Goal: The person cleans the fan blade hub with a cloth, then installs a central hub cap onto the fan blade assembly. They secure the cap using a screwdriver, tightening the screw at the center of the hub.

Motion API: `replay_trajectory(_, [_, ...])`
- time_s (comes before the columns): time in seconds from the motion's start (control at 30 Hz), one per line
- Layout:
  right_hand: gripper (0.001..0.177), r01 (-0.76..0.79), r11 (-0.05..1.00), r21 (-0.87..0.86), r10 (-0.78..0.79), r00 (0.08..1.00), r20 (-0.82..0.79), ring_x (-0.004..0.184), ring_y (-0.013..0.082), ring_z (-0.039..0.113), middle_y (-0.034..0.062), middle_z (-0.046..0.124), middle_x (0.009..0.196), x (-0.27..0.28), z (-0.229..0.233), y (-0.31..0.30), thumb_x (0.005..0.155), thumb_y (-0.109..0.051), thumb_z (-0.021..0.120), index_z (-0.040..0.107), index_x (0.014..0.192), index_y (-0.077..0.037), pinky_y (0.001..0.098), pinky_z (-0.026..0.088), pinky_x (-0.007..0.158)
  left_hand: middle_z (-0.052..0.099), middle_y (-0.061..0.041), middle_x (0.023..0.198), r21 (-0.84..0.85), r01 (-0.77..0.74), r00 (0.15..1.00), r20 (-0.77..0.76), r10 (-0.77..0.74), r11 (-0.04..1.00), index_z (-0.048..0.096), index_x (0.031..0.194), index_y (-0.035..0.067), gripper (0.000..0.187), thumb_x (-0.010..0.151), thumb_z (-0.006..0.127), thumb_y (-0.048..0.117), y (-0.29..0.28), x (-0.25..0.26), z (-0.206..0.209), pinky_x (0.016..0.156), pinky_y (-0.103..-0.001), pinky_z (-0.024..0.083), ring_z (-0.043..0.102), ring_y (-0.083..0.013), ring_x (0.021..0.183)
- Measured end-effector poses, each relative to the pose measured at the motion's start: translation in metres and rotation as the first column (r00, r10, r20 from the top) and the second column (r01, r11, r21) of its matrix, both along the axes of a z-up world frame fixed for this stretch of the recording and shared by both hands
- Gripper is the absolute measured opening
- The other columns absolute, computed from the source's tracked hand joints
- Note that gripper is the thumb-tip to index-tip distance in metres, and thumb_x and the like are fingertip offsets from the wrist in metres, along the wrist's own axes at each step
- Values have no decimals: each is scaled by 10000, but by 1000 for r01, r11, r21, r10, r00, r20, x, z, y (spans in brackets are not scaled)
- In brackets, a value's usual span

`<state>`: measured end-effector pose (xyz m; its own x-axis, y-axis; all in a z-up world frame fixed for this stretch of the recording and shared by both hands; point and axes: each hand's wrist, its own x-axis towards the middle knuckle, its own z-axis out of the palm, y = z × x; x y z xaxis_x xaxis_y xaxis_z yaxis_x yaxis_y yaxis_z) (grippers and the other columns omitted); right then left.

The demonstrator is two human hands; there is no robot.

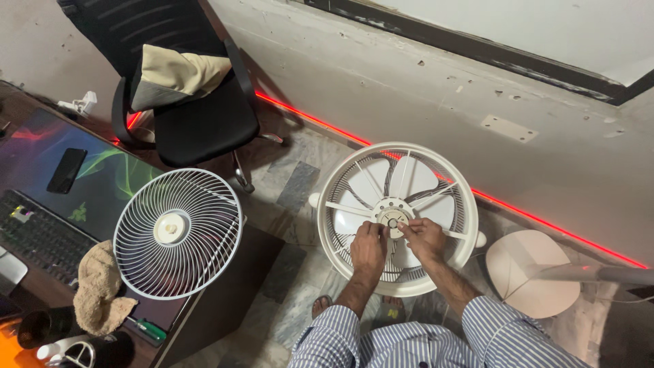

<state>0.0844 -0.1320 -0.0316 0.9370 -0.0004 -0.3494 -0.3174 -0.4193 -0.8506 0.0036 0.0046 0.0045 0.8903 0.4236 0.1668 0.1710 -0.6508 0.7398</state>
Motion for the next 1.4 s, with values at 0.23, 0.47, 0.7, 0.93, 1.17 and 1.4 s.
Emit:
replay_trajectory(0.23, [402, -66, 997, -34, 67, 998, 22, 741, 161, 755, 127, 782, 889, 5, -6, -5, 818, -237, 864, 698, 1063, 35, 288, 629, 586, 606, -137, 1102, 134, 242, 970, -53, -236, 961, 637, 1143, 42, 253, 893, 602, 32, 9, 0, -26, 866, -431, 550, 616, -338, 1066])
replay_trajectory(0.47, [389, -17, 1000, -8, 17, 1000, 13, 743, 178, 736, 133, 774, 943, 4, -19, -7, 829, -213, 860, 701, 1088, 29, 303, 607, 604, 609, -132, 1183, -41, 162, 978, -122, -166, 986, 654, 1215, 88, 254, 966, 641, 130, 8, -15, -9, 896, -472, 521, 604, -348, 1085])
replay_trajectory(0.7, [399, -26, 1000, 14, 26, 1000, -9, 796, 200, 738, 157, 760, 994, 11, -20, -11, 849, -190, 859, 683, 1122, 42, 310, 632, 653, 689, -129, 1048, -269, -129, 980, 115, 165, 954, 676, 1192, 75, 321, 896, 760, 168, 34, -55, 21, 831, -414, 556, 688, -304, 967])
replay_trajectory(0.93, [415, -21, 993, 112, 22, 1000, -6, 827, 252, 742, 199, 740, 1045, 12, -28, -20, 855, -135, 846, 647, 1164, 56, 343, 643, 664, 699, -103, 1000, -226, -738, 574, 286, 768, 636, 712, 1086, 57, 191, 952, 683, 191, 188, -168, 5, 850, -390, 528, 687, -260, 921])
replay_trajectory(1.17, [415, -63, 993, 102, 59, 998, 37, 930, 273, 731, 252, 710, 1086, 10, -14, -17, 928, -82, 822, 589, 1194, 135, 360, 653, 719, 600, -221, 1171, 268, -909, 323, -33, 946, 319, 622, 1212, -6, 465, 831, 783, 207, 333, -330, -44, 948, -500, 483, 603, -418, 1118])
replay_trajectory(1.4, [387, -64, 996, 55, 60, 996, 69, 969, 317, 734, 275, 699, 1123, -1, 9, 2, 970, -57, 793, 565, 1179, 176, 373, 652, 755, 570, -270, 1233, 180, -927, 279, -252, 927, 328, 538, 1261, -38, 583, 834, 790, 268, 379, -357, -81, 969, -506, 496, 601, -448, 1134])
